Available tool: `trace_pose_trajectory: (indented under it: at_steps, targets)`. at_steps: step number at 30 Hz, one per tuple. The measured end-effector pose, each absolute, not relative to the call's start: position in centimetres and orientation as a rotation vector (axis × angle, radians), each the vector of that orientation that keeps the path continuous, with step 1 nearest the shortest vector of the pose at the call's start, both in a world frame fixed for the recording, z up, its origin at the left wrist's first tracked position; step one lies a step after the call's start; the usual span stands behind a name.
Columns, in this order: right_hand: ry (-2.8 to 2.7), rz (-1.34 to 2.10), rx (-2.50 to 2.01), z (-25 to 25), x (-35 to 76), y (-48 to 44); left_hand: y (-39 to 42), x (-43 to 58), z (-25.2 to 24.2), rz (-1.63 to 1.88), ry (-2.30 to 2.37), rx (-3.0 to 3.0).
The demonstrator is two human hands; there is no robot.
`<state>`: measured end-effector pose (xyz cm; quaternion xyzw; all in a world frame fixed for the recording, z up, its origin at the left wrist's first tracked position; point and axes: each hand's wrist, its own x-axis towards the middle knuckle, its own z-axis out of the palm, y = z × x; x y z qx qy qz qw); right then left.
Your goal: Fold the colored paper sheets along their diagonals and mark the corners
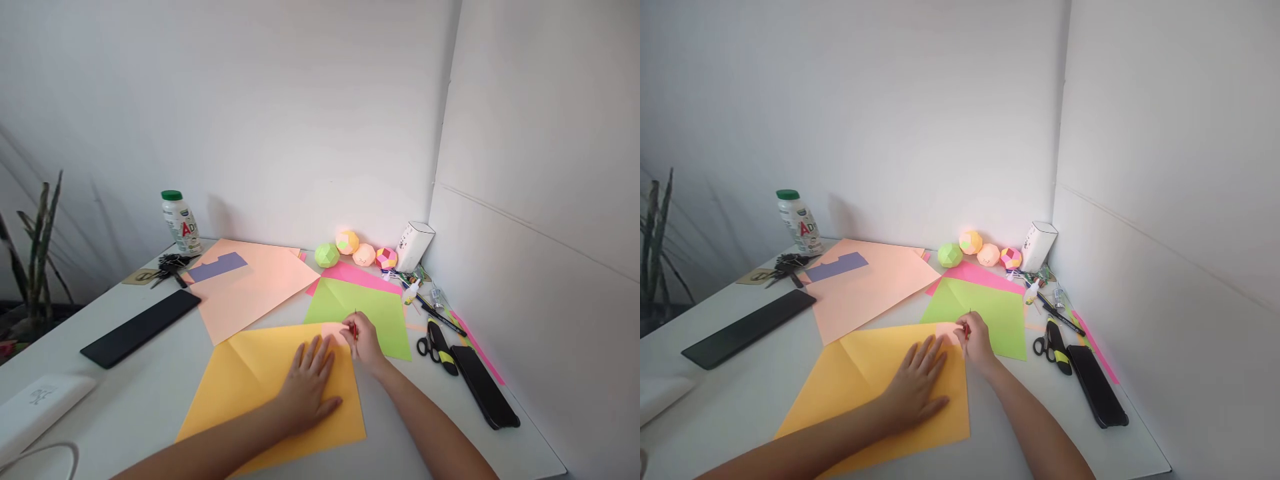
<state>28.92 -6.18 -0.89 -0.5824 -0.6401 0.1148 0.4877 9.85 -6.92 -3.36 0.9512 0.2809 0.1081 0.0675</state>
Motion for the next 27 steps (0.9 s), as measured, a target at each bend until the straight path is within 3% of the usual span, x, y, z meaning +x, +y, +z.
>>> trace_pose_trajectory:
  at_steps: [9,18,27]
  targets:
    - [-1.380,0.216,-1.403,0.6,30.7,-3.1,-4.3,10.0,-3.3,0.560,1.008,2.809]
    - [-1.648,0.718,-1.458,0.3,30.6,-12.1,-3.0,9.1,-3.0,0.767,0.943,2.535]
    - [-1.759,0.588,-1.431,-1.2,28.2,-13.1,-3.6,8.4,-2.2,0.682,0.650,2.585]
